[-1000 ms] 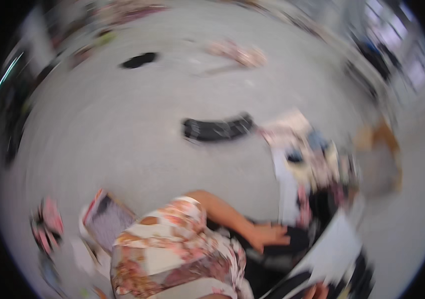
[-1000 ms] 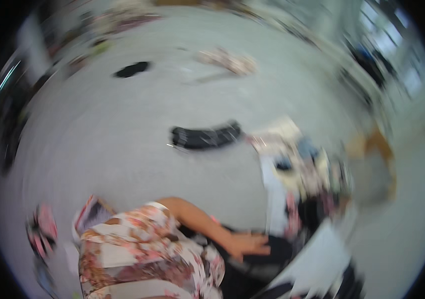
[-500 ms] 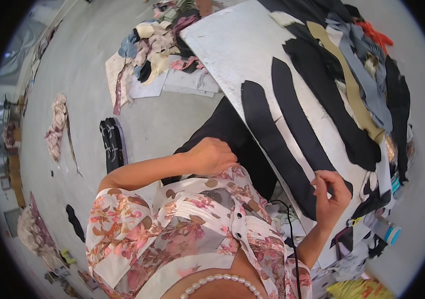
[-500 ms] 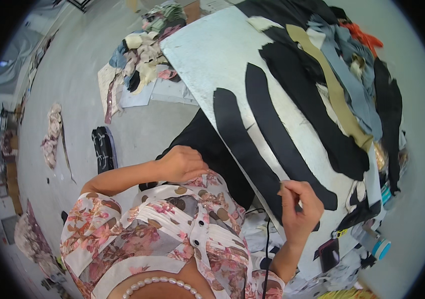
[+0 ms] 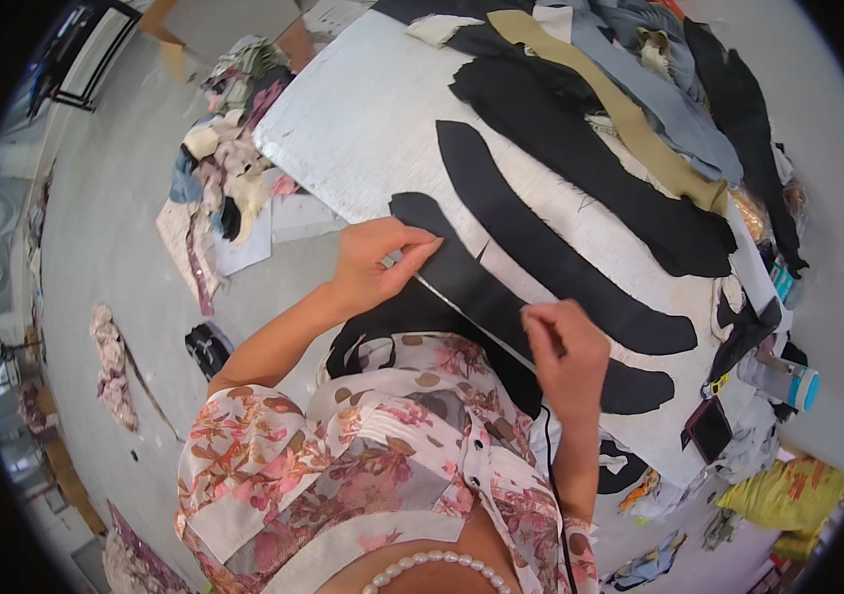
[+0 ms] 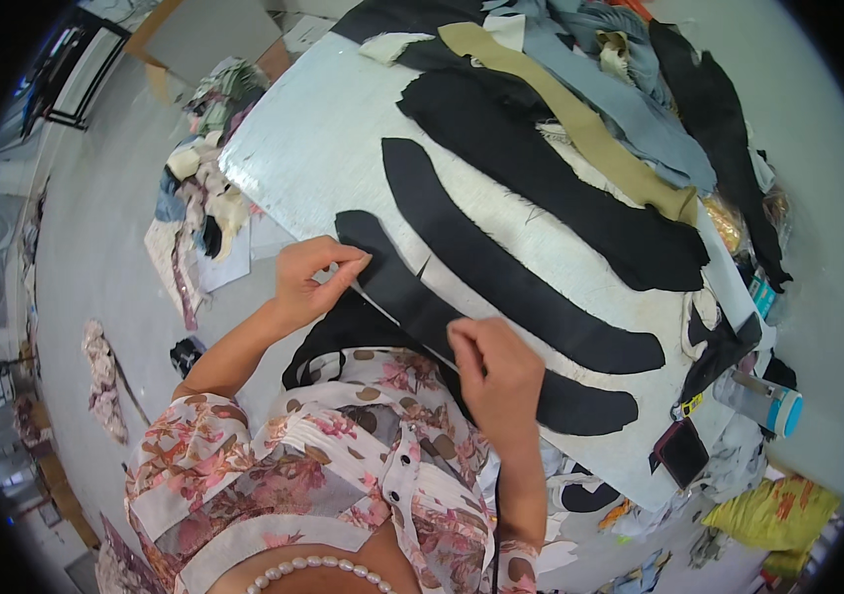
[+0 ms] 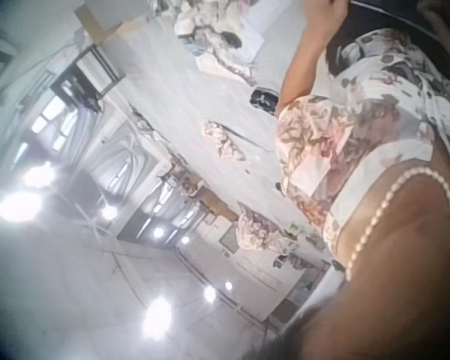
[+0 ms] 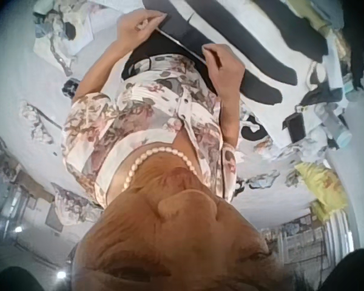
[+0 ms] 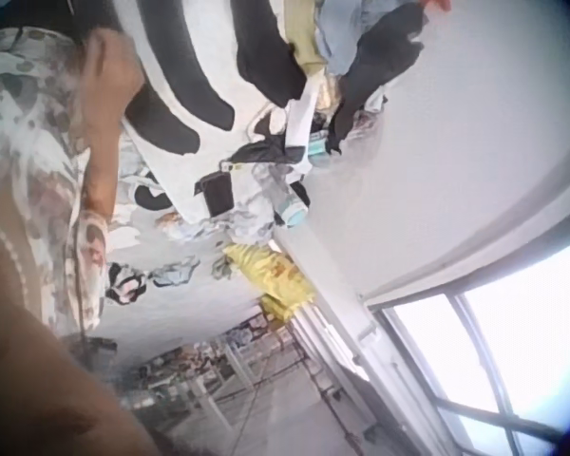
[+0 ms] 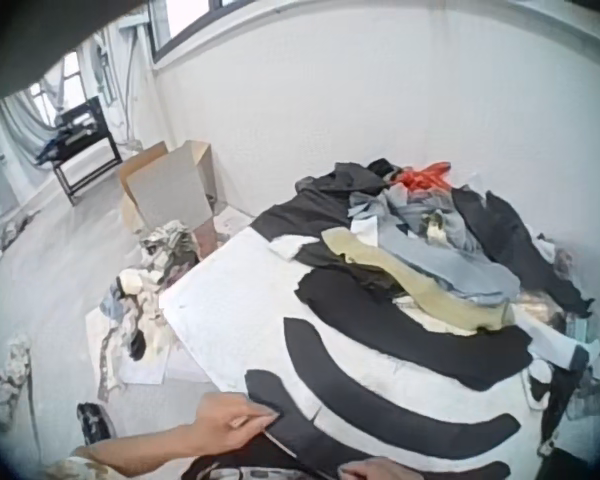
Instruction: The person arranges several black fabric strips on a white table surface. They smooth and reposition the strips repeatedly, occasionally lifting and folding them to adjust placement. The workspace contains additional fabric scraps and tools nearby.
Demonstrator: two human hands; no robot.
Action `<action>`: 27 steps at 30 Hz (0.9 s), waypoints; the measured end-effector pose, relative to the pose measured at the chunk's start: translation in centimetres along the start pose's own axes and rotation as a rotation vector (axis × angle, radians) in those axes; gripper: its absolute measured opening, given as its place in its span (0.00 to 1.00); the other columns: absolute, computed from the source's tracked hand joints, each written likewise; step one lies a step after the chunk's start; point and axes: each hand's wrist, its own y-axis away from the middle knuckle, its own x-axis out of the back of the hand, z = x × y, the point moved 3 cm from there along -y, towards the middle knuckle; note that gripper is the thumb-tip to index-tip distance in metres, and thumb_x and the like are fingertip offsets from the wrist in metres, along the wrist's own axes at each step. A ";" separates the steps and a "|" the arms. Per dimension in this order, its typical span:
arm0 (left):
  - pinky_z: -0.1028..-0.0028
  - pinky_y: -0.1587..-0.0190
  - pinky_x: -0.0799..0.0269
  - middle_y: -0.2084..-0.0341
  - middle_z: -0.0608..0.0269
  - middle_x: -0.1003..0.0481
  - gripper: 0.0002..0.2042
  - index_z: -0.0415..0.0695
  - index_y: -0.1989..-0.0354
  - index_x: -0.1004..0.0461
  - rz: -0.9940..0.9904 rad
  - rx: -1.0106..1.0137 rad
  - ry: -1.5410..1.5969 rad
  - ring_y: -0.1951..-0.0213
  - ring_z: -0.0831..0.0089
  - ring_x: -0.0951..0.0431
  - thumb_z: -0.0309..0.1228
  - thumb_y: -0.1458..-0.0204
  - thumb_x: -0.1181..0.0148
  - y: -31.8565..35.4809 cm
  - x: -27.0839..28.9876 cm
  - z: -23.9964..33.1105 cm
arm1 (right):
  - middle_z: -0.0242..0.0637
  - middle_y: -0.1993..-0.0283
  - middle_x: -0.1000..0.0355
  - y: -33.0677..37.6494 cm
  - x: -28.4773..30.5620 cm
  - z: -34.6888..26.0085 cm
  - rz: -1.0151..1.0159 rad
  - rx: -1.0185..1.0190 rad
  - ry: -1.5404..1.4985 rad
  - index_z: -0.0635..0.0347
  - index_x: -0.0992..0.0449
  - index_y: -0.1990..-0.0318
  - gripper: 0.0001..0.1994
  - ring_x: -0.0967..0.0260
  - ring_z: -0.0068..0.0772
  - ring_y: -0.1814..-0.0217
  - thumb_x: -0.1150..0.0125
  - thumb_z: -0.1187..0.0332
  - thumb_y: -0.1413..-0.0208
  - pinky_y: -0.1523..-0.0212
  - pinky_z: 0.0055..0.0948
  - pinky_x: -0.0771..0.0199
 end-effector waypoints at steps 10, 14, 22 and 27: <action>0.76 0.76 0.35 0.77 0.61 0.21 0.03 0.41 0.67 0.18 0.137 -0.047 0.115 0.78 0.73 0.25 0.24 0.51 0.34 -5.2 1.3 -2.1 | 0.42 0.69 0.25 -20.1 -2.9 4.9 0.124 0.168 0.263 0.64 0.21 0.65 0.05 0.26 0.39 0.70 0.36 0.74 0.49 0.67 0.32 0.28; 0.77 0.77 0.37 0.78 0.63 0.21 0.03 0.42 0.67 0.18 0.147 0.077 0.141 0.79 0.76 0.26 0.25 0.50 0.34 -4.0 1.8 -3.7 | 0.42 0.68 0.24 -24.5 -5.9 5.8 0.154 0.140 0.502 0.62 0.21 0.66 0.10 0.25 0.42 0.67 0.30 0.68 0.53 0.64 0.38 0.27; 0.79 0.68 0.30 0.71 0.65 0.20 0.07 0.39 0.60 0.20 0.076 0.346 0.362 0.69 0.80 0.22 0.28 0.43 0.39 -5.4 1.8 -6.2 | 0.43 0.67 0.23 -25.8 -5.8 7.6 0.143 0.111 0.513 0.58 0.19 0.66 0.04 0.25 0.50 0.63 0.37 0.70 0.48 0.62 0.41 0.27; 0.75 0.54 0.26 0.58 0.58 0.22 0.15 0.36 0.49 0.25 0.040 0.610 0.941 0.54 0.76 0.23 0.35 0.36 0.46 -9.2 -1.3 -6.6 | 0.35 0.74 0.23 -25.7 -4.0 7.8 0.113 -0.007 0.145 0.65 0.19 0.63 0.07 0.29 0.23 0.75 0.36 0.70 0.45 0.70 0.26 0.30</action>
